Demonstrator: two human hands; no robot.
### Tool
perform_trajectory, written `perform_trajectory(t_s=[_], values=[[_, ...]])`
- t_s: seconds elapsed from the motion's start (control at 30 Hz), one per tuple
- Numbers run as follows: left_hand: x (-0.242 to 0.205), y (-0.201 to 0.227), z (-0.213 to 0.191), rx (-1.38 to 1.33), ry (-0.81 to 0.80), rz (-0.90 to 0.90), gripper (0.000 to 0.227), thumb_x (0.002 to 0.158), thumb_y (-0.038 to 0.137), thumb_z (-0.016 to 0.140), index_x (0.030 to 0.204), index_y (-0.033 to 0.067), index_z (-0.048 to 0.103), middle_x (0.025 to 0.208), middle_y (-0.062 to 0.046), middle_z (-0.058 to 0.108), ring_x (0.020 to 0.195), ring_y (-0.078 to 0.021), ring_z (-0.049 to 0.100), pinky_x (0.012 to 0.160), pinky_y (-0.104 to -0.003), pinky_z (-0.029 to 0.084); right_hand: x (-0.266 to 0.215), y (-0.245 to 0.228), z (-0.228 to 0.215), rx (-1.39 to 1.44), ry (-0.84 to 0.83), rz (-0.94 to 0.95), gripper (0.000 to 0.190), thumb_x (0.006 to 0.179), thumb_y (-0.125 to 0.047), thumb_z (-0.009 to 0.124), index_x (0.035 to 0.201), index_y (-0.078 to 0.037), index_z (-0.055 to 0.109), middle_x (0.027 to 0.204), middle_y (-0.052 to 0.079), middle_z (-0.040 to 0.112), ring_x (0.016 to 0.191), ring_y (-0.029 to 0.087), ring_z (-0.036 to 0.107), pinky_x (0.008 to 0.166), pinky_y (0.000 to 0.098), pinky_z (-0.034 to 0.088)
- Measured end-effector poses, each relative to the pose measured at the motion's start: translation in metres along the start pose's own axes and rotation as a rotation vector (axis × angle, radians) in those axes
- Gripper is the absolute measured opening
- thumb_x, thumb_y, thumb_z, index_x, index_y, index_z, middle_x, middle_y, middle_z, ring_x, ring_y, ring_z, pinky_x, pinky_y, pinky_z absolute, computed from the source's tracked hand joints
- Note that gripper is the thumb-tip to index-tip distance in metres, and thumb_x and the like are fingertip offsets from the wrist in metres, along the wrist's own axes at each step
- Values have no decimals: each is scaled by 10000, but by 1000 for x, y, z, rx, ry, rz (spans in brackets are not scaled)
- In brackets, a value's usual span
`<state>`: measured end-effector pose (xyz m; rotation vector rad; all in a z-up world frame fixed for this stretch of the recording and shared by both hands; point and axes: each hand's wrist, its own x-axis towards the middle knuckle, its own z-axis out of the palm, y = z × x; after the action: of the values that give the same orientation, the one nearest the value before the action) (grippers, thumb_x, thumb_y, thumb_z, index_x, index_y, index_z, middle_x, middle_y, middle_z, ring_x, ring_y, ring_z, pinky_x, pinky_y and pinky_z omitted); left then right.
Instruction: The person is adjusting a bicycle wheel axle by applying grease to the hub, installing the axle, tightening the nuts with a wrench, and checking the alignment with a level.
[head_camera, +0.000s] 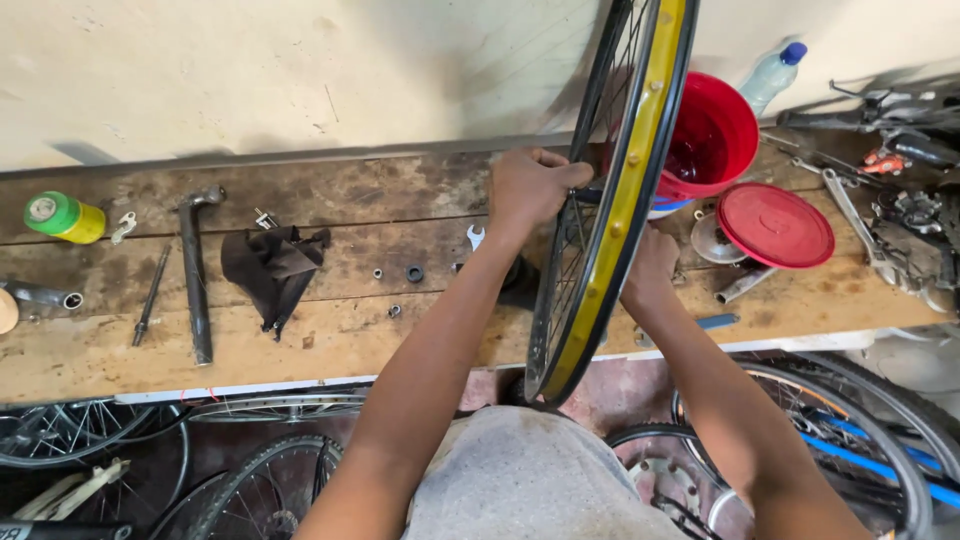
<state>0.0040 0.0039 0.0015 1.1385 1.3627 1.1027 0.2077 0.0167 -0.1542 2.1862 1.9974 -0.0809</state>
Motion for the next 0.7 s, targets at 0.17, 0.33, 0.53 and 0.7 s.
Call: perform_trajectory(t_s=[0.17,0.33,0.53,0.7], values=[[17,-16,3,94,89,-21,393,593,418,867,790,94,763,800,-142,741,826,-348,735,597,-463,583,-48,-9,-61,83,135,1,491,943,-275,358,1259,-4,620,802,206,740,847,418,732,681,545,524],[14,-14,-2,12,55,15,341,717,371,826,848,62,764,790,-165,733,833,-386,731,624,-484,609,-94,-20,-126,428,224,-52,674,880,-303,555,1493,-54,430,883,357,685,927,541,664,778,616,496],[14,-27,-17,49,113,16,257,767,339,744,835,92,757,676,-120,685,657,-283,725,518,-392,668,-81,-13,-49,1447,103,-381,862,821,99,679,1554,-27,244,694,125,619,525,162,578,500,257,472],[27,-51,-42,-481,-167,-9,172,812,237,651,782,68,649,758,-168,617,692,-353,679,554,-397,534,-109,-34,-86,1500,48,-437,876,818,87,708,1555,-50,254,663,111,592,502,134,543,498,217,445]])
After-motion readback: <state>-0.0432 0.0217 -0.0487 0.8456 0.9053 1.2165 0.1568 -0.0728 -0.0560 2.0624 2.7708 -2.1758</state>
